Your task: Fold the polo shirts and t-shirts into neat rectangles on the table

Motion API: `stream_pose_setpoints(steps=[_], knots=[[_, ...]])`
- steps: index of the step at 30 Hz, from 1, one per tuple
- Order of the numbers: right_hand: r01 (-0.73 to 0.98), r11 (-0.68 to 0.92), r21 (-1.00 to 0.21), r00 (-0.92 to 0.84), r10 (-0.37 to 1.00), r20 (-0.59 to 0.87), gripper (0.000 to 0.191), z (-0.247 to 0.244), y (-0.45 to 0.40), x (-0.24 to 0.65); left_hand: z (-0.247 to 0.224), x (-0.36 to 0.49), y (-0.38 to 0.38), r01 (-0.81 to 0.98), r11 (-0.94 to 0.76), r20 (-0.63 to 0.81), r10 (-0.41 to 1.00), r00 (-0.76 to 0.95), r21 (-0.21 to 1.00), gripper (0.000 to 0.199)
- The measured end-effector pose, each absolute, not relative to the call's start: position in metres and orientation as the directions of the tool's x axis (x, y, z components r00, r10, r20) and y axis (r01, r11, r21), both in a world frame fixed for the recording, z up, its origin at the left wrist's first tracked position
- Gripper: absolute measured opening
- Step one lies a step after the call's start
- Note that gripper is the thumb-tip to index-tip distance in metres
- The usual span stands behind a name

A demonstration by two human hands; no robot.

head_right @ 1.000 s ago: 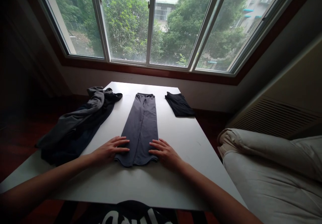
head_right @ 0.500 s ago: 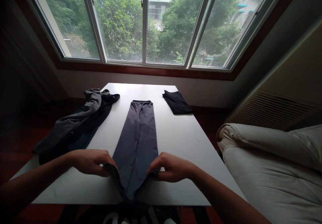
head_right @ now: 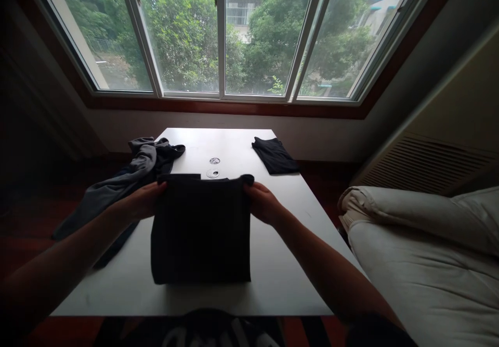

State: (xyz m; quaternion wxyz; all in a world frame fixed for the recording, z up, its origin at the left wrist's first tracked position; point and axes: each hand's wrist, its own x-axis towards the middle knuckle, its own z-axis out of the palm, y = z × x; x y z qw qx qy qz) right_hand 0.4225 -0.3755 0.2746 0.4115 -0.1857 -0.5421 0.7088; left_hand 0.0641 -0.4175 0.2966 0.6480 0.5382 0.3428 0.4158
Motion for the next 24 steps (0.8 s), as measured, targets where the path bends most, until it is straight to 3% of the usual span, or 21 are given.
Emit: stream_pose_setpoints(steps=[4, 6, 9, 12, 17, 21, 24], knots=[[-0.248, -0.034, -0.968, -0.442, 0.893, 0.082, 0.035, 0.256, -0.296, 0.396, 0.269, 0.072, -0.337, -0.079, 0.15, -0.141, 0.984, 0.107, 0.986, 0.037], [0.022, -0.044, -0.999, -0.354, 0.934, -0.049, 0.027, 0.236, -0.265, 0.387, 0.246, 0.073, -0.311, 0.119, 0.232, -0.231, 0.973, -0.02, 0.965, 0.032], [0.474, 0.017, -0.88, -0.203, 0.975, -0.091, 0.019, 0.205, -0.239, 0.383, 0.21, 0.074, -0.294, 0.293, 0.307, -0.276, 0.95, -0.143, 0.905, 0.032], [0.666, 0.148, -0.731, -0.168, 0.985, 0.047, 0.019, 0.184, -0.229, 0.382, 0.187, 0.073, -0.293, 0.355, 0.24, -0.176, 0.963, -0.203, 0.904, 0.04], [0.765, 0.253, -0.592, -0.175, 0.967, 0.186, 0.026, 0.175, -0.23, 0.38, 0.178, 0.064, -0.294, 0.529, 0.124, 0.021, 0.966, -0.259, 0.839, 0.041], [0.868, 0.354, -0.347, -0.234, 0.91, 0.342, 0.037, 0.18, -0.25, 0.375, 0.179, 0.071, -0.311, 0.85, -0.005, 0.298, 0.938, -0.179, 0.526, 0.051], [0.817, 0.502, -0.282, -0.358, 0.826, 0.435, 0.043, 0.186, -0.27, 0.365, 0.178, 0.091, -0.335, 0.908, -0.27, 0.434, 0.894, 0.112, 0.322, 0.051]])
